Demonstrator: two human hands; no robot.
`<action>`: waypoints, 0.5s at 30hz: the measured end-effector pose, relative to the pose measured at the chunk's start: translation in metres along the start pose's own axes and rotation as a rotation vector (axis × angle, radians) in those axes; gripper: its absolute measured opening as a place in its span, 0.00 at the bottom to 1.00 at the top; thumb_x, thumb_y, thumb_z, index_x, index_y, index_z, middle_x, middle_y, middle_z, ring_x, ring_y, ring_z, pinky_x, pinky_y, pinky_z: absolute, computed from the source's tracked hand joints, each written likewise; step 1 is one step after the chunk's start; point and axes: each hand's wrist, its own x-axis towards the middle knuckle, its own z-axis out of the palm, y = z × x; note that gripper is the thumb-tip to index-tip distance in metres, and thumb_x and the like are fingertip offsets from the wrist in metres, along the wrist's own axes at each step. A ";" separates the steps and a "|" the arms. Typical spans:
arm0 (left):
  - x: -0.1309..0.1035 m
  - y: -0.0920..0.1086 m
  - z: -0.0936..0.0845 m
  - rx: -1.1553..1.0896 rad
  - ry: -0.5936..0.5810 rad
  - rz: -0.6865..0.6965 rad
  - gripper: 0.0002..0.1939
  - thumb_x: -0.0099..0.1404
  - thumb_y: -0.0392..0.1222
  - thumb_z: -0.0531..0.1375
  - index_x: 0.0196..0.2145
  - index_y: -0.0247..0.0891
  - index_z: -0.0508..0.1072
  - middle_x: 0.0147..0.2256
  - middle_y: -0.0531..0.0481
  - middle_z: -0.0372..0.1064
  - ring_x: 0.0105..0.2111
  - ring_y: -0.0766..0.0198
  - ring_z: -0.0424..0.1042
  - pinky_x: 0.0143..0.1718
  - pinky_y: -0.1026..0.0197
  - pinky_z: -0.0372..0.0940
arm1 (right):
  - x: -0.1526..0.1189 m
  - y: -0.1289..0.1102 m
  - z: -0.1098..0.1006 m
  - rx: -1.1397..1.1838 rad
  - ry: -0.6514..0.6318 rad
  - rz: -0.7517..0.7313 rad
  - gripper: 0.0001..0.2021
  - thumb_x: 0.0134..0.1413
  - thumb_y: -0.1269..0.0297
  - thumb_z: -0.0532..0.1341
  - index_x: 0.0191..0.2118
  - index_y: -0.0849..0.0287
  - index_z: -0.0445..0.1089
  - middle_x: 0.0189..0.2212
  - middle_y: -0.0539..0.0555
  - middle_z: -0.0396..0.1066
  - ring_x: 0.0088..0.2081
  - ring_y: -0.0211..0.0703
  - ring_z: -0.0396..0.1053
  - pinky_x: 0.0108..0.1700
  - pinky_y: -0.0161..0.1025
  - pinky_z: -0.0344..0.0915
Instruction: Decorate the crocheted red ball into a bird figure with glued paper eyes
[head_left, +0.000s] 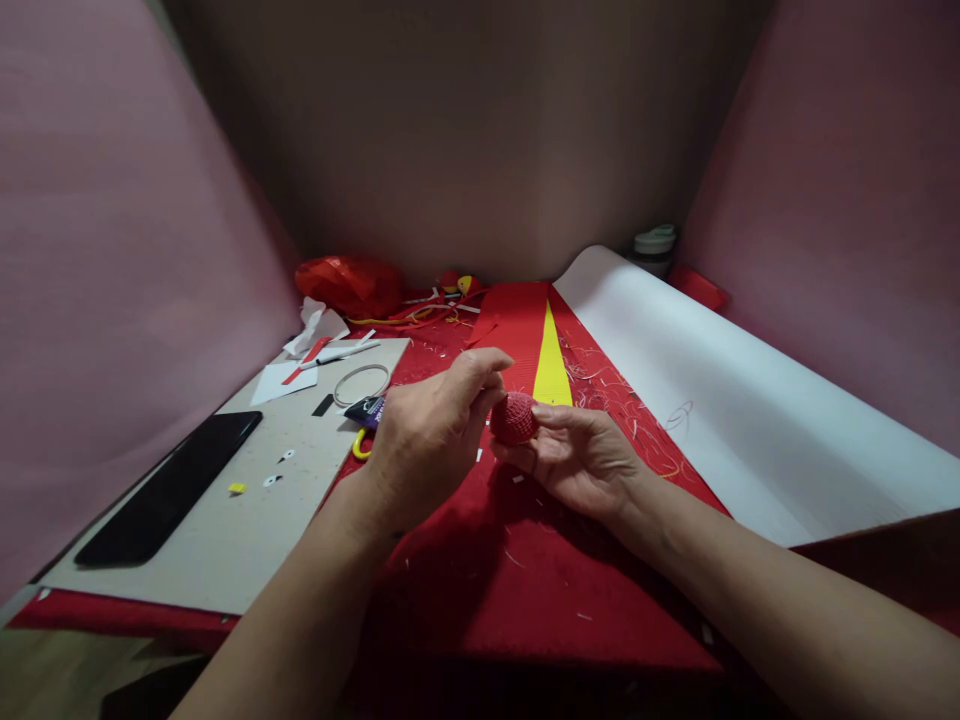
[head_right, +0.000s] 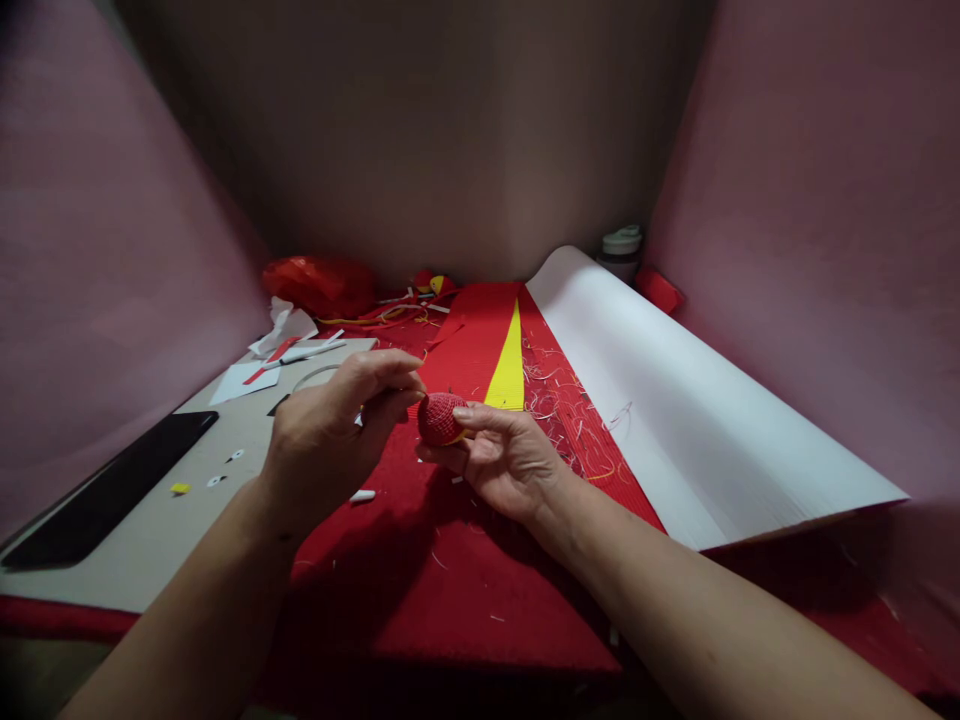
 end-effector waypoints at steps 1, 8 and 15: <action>0.000 0.000 0.000 0.012 -0.002 0.004 0.09 0.65 0.31 0.55 0.43 0.38 0.66 0.29 0.56 0.74 0.25 0.71 0.73 0.26 0.70 0.63 | 0.000 0.000 0.000 -0.006 -0.002 -0.002 0.12 0.37 0.76 0.66 0.34 0.66 0.73 0.32 0.56 0.73 0.34 0.42 0.67 0.39 0.41 0.70; 0.000 0.002 -0.003 0.064 -0.021 0.020 0.10 0.67 0.33 0.55 0.46 0.36 0.66 0.32 0.52 0.76 0.25 0.70 0.73 0.27 0.68 0.64 | -0.001 0.000 0.000 -0.021 -0.004 0.002 0.13 0.36 0.75 0.67 0.34 0.66 0.74 0.32 0.56 0.73 0.33 0.42 0.67 0.39 0.41 0.69; -0.001 0.002 -0.005 -0.024 -0.022 -0.030 0.11 0.67 0.33 0.55 0.47 0.37 0.66 0.35 0.51 0.75 0.30 0.68 0.74 0.33 0.67 0.66 | 0.000 0.000 0.000 -0.011 0.005 0.015 0.14 0.36 0.75 0.67 0.35 0.66 0.73 0.33 0.56 0.73 0.34 0.42 0.67 0.39 0.41 0.69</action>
